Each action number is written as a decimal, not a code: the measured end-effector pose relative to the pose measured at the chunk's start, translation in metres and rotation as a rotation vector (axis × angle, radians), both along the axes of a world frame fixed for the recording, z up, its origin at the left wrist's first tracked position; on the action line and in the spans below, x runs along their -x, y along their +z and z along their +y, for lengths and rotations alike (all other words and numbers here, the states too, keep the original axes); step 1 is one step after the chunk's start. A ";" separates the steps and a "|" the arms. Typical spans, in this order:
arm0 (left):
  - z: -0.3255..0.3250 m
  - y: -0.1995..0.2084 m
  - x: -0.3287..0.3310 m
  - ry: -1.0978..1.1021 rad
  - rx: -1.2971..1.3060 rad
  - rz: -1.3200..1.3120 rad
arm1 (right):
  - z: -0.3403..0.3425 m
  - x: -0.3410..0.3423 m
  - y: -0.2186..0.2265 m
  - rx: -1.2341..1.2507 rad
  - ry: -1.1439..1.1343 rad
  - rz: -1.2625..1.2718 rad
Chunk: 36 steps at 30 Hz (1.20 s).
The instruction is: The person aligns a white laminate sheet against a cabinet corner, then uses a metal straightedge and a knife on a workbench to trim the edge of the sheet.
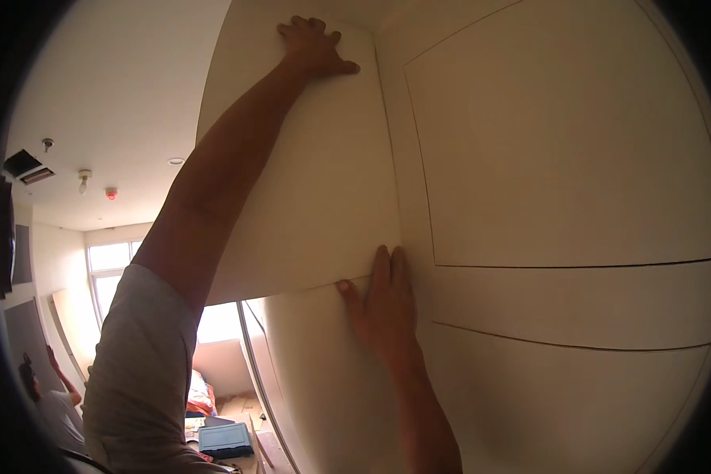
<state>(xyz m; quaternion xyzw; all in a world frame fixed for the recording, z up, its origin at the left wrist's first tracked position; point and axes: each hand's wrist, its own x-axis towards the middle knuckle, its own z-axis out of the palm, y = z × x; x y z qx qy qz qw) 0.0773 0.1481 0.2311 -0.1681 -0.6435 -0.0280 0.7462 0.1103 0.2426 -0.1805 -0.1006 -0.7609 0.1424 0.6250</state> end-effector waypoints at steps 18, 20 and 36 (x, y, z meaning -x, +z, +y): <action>0.057 -0.063 -0.030 0.036 0.395 -0.207 | 0.052 0.015 -0.061 -0.302 -0.084 0.139; 0.062 -0.061 -0.022 0.024 0.388 -0.191 | 0.049 0.018 -0.067 -0.347 -0.031 0.177; 0.066 -0.079 -0.038 -0.011 0.353 -0.233 | 0.034 0.012 -0.062 -0.263 0.087 0.130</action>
